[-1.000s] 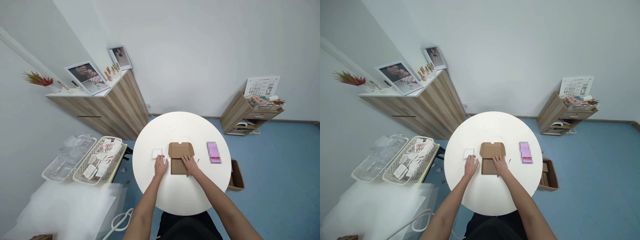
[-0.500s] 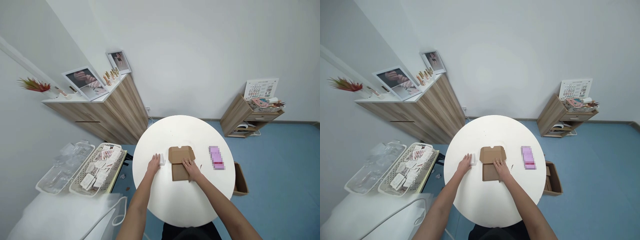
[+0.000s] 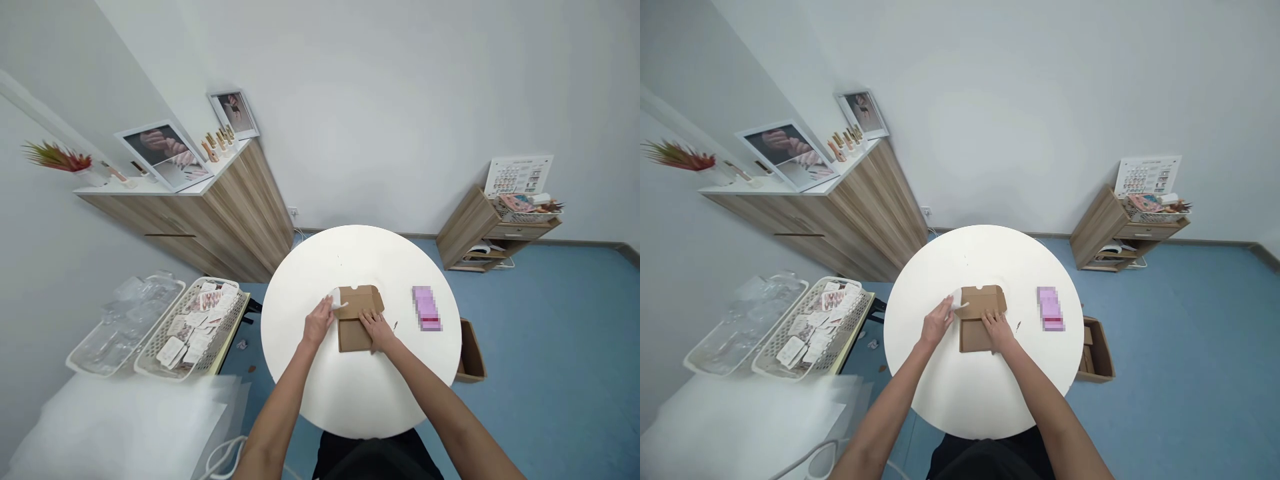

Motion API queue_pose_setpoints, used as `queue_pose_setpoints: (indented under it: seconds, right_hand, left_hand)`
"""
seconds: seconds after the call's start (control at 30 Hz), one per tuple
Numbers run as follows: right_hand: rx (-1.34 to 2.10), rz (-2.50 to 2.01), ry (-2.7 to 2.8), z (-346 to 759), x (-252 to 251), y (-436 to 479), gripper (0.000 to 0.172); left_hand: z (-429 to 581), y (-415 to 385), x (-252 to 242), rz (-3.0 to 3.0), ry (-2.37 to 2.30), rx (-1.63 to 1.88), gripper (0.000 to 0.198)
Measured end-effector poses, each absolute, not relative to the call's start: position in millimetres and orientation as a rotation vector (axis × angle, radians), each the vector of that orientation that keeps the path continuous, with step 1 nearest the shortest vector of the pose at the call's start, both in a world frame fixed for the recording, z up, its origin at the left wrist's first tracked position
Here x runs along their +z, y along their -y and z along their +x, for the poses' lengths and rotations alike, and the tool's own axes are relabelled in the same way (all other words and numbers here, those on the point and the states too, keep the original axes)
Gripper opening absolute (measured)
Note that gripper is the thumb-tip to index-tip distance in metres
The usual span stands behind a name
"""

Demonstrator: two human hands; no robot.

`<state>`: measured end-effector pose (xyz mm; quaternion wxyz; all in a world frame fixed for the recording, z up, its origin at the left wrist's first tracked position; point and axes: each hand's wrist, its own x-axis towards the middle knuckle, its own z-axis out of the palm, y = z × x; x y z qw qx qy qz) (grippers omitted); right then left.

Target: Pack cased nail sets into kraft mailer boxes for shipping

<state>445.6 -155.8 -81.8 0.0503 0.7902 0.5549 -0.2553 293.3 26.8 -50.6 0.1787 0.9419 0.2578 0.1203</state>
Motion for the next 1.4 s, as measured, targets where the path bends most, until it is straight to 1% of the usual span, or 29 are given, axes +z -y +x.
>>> queue_pose_setpoints:
  seconds: [0.07, 0.13, 0.3, 0.5, 0.67, 0.8, 0.87, 1.03, 1.1, 1.13, 1.2, 1.27, 1.3, 1.33, 1.4]
  right_hand:
    - [-0.768, 2.446, -1.723, 447, -84, 159, 0.138]
    - [-0.753, 2.498, -1.771, 448, -86, 163, 0.138]
    - [-0.746, 2.578, -1.865, 452, -88, 170, 0.134]
    - [-0.764, 2.656, -1.846, 454, -87, 173, 0.137]
    - [-0.767, 2.614, -1.868, 454, -88, 174, 0.133]
    - [-0.767, 2.609, -1.880, 454, -89, 174, 0.132]
    - [-0.770, 2.605, -1.879, 454, -90, 174, 0.130]
    - [-0.796, 2.583, -1.888, 454, -86, 176, 0.126]
    - [-0.789, 2.611, -1.934, 454, -82, 180, 0.116]
    - [-0.767, 2.656, -1.966, 455, -80, 182, 0.105]
    - [-0.692, 2.836, -1.993, 459, -76, 186, 0.077]
    - [-0.618, 3.134, -1.851, 467, -73, 189, 0.050]
    - [-0.611, 3.308, -1.682, 473, -73, 189, 0.042]
    - [-0.659, 3.481, -1.443, 479, -73, 188, 0.039]
    - [-0.872, 3.713, -0.920, 494, -74, 184, 0.040]
  left_hand:
    - [296, -1, -57, 2.722, -0.554, 0.458, 0.053]
    - [295, 24, -66, 2.768, -0.423, 0.504, 0.053]
    - [290, 66, -83, 2.811, -0.435, 0.459, 0.053]
    - [292, 84, -96, 2.817, -0.425, 0.329, 0.051]
    - [296, 88, -102, 2.825, -0.434, 0.222, 0.042]
    - [293, 89, -104, 2.805, -0.370, 0.212, 0.039]
    - [288, 92, -106, 2.803, -0.335, 0.210, 0.041]
    - [278, 105, -111, 2.857, -0.346, 0.137, 0.055]
    - [278, 109, -109, 2.857, -0.397, 0.118, 0.059]
    - [278, 110, -106, 2.846, -0.411, 0.122, 0.060]
    - [279, 109, -100, 2.801, -0.408, 0.161, 0.061]
    - [282, 100, -92, 2.711, -0.429, 0.254, 0.055]
    - [284, 92, -88, 2.642, -0.480, 0.315, 0.051]
    - [287, 81, -83, 2.554, -0.576, 0.382, 0.046]
    - [296, 53, -74, 2.304, -0.878, 0.485, 0.041]
